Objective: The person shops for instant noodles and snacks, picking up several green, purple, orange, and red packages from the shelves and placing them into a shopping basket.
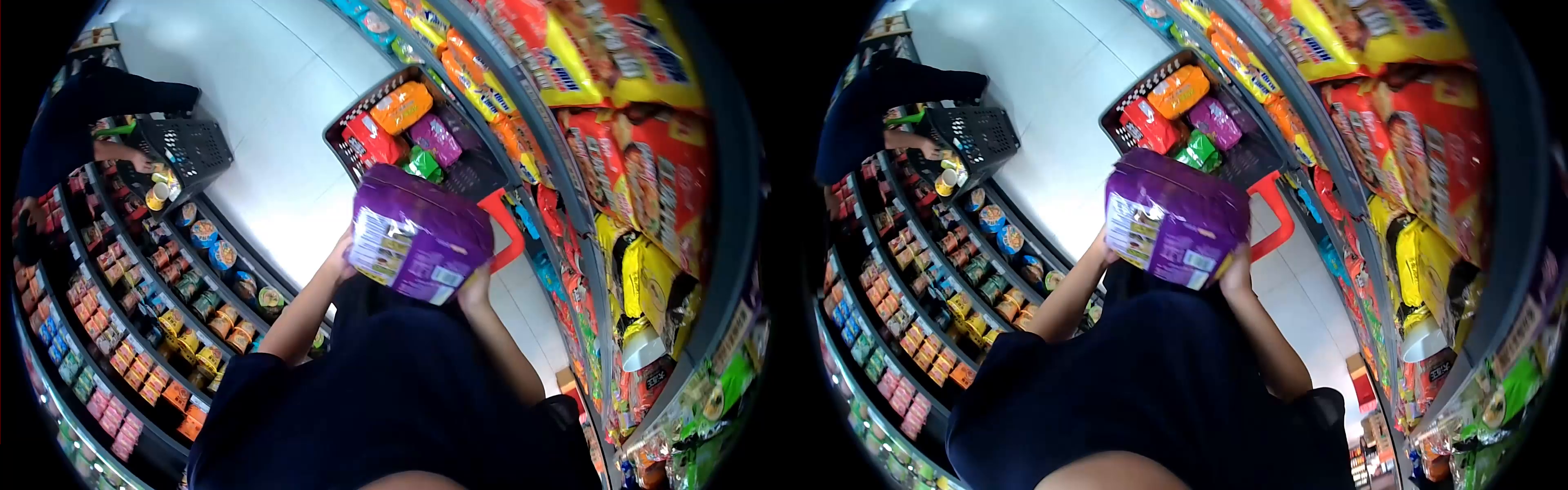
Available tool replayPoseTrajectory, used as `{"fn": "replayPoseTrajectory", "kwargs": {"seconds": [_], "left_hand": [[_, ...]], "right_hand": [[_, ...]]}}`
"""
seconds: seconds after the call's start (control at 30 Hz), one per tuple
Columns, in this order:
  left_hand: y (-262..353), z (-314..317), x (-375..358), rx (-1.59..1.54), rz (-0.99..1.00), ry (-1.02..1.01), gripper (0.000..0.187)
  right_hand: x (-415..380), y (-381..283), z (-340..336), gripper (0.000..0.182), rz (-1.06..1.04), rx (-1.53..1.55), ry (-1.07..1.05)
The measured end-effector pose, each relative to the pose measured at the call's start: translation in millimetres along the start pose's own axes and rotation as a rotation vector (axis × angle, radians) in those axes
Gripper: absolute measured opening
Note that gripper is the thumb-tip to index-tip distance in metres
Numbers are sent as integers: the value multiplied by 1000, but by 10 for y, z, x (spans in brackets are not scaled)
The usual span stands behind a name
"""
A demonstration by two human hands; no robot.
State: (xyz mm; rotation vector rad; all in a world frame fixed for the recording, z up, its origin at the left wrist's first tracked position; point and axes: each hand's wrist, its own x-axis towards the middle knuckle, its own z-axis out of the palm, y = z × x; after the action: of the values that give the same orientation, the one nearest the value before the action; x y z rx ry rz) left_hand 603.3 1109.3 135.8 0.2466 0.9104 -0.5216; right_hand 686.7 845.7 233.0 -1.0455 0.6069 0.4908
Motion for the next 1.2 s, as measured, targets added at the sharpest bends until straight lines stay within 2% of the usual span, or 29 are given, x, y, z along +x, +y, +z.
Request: {"fn": "replayPoseTrajectory", "kwargs": {"seconds": [0.03,0.1,0.17,0.2,0.27,0.3,0.37,0.4,0.43,0.47,0.57,0.6,0.63,0.7,0.77,0.83,0.87,0.9,0.97,1.07,1.17,1.2], "left_hand": [[48,-50,-63,66,8,33,66],[63,-326,2,-31,61,86,59],[249,-106,125,-28,107,206,55],[355,-128,279,-17,102,171,55],[664,146,562,131,147,240,64],[793,144,798,207,139,263,67],[965,288,1287,315,128,323,70],[1041,416,1522,405,73,417,58],[1113,397,1815,443,35,392,69],[1156,377,2125,415,9,372,67],[1109,337,2982,445,-84,428,59],[1087,406,3178,432,-120,443,60],[1068,453,3355,420,-159,459,61],[1027,390,3640,355,-143,308,65],[954,259,3807,359,-76,254,75],[809,55,4034,334,61,250,64],[775,17,4037,347,85,263,71],[748,-46,3988,370,101,246,73],[726,-215,3815,488,155,198,64],[606,-415,3283,480,192,135,49],[455,-430,2381,410,140,137,39],[420,-362,2051,391,97,172,38]], "right_hand": [[140,140,27,66,73,-17,-40],[454,505,121,56,151,-13,95],[780,729,166,54,198,-16,135],[927,787,203,53,215,12,171],[1320,727,370,51,278,37,270],[1579,893,164,52,310,103,258],[2007,1000,-10,55,373,73,366],[2196,1037,-91,56,388,54,390],[2401,1076,-192,57,403,30,408],[2636,1186,-455,58,409,55,400],[3086,1233,-746,54,343,-126,499],[3199,1196,-754,53,357,-97,491],[3256,1148,-790,51,378,-331,522],[3368,1136,-905,49,372,-633,535],[3315,1075,-899,53,388,-683,429],[3256,1100,-861,54,430,-808,316],[3254,1165,-917,49,375,-1053,229],[3234,1228,-957,45,227,-1413,73],[3087,1080,-793,43,244,-1674,-218],[2645,452,-104,39,319,-1813,-597],[1923,-258,104,32,31,-1721,-806],[1659,-485,111,31,37,-1746,-815]]}}
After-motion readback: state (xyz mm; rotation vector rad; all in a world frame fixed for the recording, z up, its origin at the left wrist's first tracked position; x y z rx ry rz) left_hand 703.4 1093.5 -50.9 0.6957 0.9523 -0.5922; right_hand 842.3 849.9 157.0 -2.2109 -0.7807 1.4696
